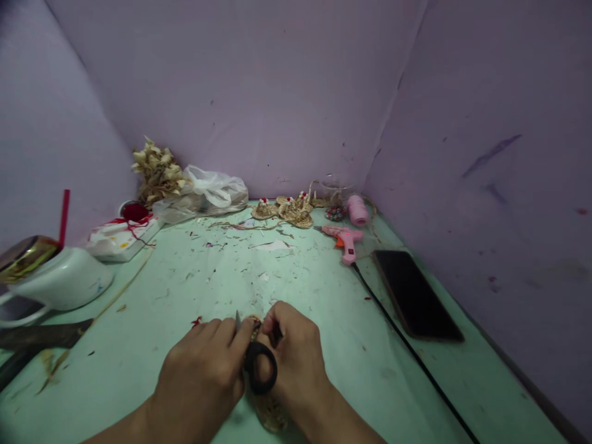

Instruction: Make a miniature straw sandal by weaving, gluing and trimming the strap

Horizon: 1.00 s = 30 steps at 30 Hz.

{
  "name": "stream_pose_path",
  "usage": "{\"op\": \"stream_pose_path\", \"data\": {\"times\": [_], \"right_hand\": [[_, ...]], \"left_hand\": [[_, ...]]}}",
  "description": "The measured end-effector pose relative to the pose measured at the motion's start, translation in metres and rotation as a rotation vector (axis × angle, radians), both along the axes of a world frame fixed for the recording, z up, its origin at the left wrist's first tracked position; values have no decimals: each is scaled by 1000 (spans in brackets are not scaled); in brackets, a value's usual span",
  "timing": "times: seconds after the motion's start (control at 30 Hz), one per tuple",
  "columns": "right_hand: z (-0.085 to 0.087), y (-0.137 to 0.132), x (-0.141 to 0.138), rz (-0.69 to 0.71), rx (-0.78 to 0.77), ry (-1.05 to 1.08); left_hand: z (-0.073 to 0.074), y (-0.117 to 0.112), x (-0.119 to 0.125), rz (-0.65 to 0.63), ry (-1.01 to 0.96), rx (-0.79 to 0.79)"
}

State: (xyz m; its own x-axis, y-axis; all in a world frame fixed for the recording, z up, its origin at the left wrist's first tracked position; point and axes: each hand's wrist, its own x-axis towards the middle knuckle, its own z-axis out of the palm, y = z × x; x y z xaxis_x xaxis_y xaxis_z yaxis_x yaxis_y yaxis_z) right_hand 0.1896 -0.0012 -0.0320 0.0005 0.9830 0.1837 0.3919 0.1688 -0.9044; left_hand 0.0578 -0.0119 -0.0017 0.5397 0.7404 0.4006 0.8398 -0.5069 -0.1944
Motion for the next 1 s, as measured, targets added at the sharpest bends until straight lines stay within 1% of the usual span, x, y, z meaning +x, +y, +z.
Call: {"op": "stream_pose_path", "data": {"times": [0.1,0.13,0.17,0.2,0.27,0.3,0.33,0.37,0.43,0.53,0.57,0.63,0.73,0.77,0.83,0.9,0.93,1.0], "right_hand": [[-4,6,3,-99,-19,-92],[-5,8,5,-129,-36,-103],[-6,10,6,-128,-53,-93],[-7,11,6,-92,-68,-63],[-8,14,7,-15,-112,41],[-8,15,8,22,-143,111],[-7,17,8,57,-177,190],[-7,18,9,89,-210,265],[-7,20,11,147,-263,371],[-8,23,12,186,-300,401],[-9,23,13,192,-303,400],[-9,24,13,200,-307,399],[-9,25,13,211,-335,385],[-9,25,14,217,-351,376],[-8,26,15,234,-383,362],[-8,27,17,251,-405,365],[-8,27,18,259,-410,369],[-9,28,19,266,-420,373]], "left_hand": [[9,-10,-9,-14,41,-11],[14,-12,-14,-49,53,12],[18,-12,-19,-97,58,44],[23,-10,-25,-117,39,77],[27,0,-36,-149,-24,94],[27,8,-41,-190,-73,106],[24,17,-47,-256,-95,61],[20,26,-52,-332,-126,6],[7,42,-63,-416,-202,-75],[-8,52,-74,-444,-340,-154],[-10,52,-77,-448,-356,-173],[-8,50,-81,-450,-337,-214],[3,47,-87,-410,-282,-299],[6,48,-89,-369,-262,-322],[9,54,-95,-215,-212,-312],[5,65,-102,-5,-133,-247],[0,72,-105,56,-85,-251],[-9,85,-110,51,-42,-290]]}}
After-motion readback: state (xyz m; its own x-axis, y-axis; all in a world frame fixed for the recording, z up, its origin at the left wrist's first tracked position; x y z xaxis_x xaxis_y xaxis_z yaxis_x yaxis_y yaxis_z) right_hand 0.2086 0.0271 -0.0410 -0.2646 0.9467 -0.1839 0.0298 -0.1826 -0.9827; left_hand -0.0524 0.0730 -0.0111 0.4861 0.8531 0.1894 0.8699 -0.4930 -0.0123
